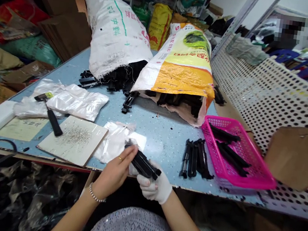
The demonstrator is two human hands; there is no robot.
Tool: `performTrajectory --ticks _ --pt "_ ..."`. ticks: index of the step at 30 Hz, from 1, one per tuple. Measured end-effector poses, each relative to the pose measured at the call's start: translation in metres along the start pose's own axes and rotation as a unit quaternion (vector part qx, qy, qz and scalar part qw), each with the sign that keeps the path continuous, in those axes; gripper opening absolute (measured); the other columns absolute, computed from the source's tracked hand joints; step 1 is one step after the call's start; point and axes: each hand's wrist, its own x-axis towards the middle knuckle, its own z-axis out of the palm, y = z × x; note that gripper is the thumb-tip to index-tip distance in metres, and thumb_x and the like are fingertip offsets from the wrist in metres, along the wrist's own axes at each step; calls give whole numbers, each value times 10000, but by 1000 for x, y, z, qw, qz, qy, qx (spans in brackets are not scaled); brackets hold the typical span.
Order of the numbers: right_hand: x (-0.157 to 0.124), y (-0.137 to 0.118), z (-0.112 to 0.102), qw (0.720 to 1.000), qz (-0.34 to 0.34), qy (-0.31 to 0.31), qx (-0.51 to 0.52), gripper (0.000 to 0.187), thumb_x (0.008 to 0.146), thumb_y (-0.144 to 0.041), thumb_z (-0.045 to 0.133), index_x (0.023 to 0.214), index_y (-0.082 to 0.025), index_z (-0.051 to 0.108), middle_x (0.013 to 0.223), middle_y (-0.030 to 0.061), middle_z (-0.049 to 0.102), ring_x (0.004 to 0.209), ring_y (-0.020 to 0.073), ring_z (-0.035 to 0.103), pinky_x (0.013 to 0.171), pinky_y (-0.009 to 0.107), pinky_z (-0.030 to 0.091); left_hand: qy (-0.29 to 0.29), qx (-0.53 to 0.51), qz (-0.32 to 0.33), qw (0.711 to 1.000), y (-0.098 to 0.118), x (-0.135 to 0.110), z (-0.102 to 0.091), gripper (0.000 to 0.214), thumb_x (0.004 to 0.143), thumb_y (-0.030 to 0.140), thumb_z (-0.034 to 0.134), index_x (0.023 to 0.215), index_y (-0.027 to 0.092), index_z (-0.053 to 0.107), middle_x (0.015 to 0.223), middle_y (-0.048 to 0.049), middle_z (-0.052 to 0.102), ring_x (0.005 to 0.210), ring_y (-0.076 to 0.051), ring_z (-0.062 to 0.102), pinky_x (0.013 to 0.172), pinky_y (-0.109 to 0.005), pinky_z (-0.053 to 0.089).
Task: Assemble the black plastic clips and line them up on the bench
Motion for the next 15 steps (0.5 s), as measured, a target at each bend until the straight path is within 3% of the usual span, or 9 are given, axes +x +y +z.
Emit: performTrajectory --ticks 2,4,6,8,10,13,14,15 --pt "1 -3 5 996 -1 45 -77 649 904 -750 260 828 -162 525 530 -60 475 305 42 127 292 184 132 -28 -18 30 999 15 -4 1 798 869 -31 332 1570 286 121 1594 -100 295 1426 -237 381 1144 -444 404" --pt "0 -5 12 959 -43 167 -226 601 907 -728 281 788 -184 507 521 -58 453 319 55 197 316 193 181 -55 -42 60 996 30 -6 5 801 857 -35 329 1570 271 128 1591 -105 305 1423 -239 385 1139 -452 410" --pt "-4 -3 22 871 -106 305 -371 501 924 -647 377 802 -187 534 534 -48 450 371 77 306 371 204 251 -72 -66 77 992 44 -6 12 785 865 -24 328 1571 257 131 1590 -116 303 1427 -245 379 1135 -457 415" --pt "-9 1 36 790 -167 390 -443 362 933 -523 482 873 -184 593 615 -19 512 483 101 424 462 219 333 -78 -82 63 992 52 -3 19 754 887 28 380 1570 237 142 1585 -139 301 1417 -263 394 1118 -453 442" --pt "-17 8 53 751 -189 396 -494 254 942 -413 509 990 -200 640 765 14 596 604 120 502 575 239 400 -54 -96 35 993 54 -2 21 686 909 108 453 1546 247 240 1521 -145 403 1344 -272 489 1061 -441 508" --pt "-38 11 76 719 -146 327 -595 301 971 -347 443 1178 -250 638 910 26 651 684 142 575 688 287 459 -2 -121 -28 992 41 -21 1 458 931 237 518 1379 331 496 1307 -74 611 1174 -256 618 983 -445 567" --pt "-48 8 79 691 -137 332 -628 330 975 -363 436 1225 -260 625 940 33 659 718 157 596 724 312 472 11 -120 -62 991 33 -35 -12 380 936 276 524 1305 361 554 1246 -43 646 1136 -249 634 972 -448 570" --pt "-60 3 80 641 -142 373 -656 360 974 -393 445 1269 -263 604 993 50 659 788 181 612 775 342 475 12 -111 -103 988 24 -52 -27 336 925 323 550 1254 379 588 1216 -24 659 1109 -253 640 951 -451 577"
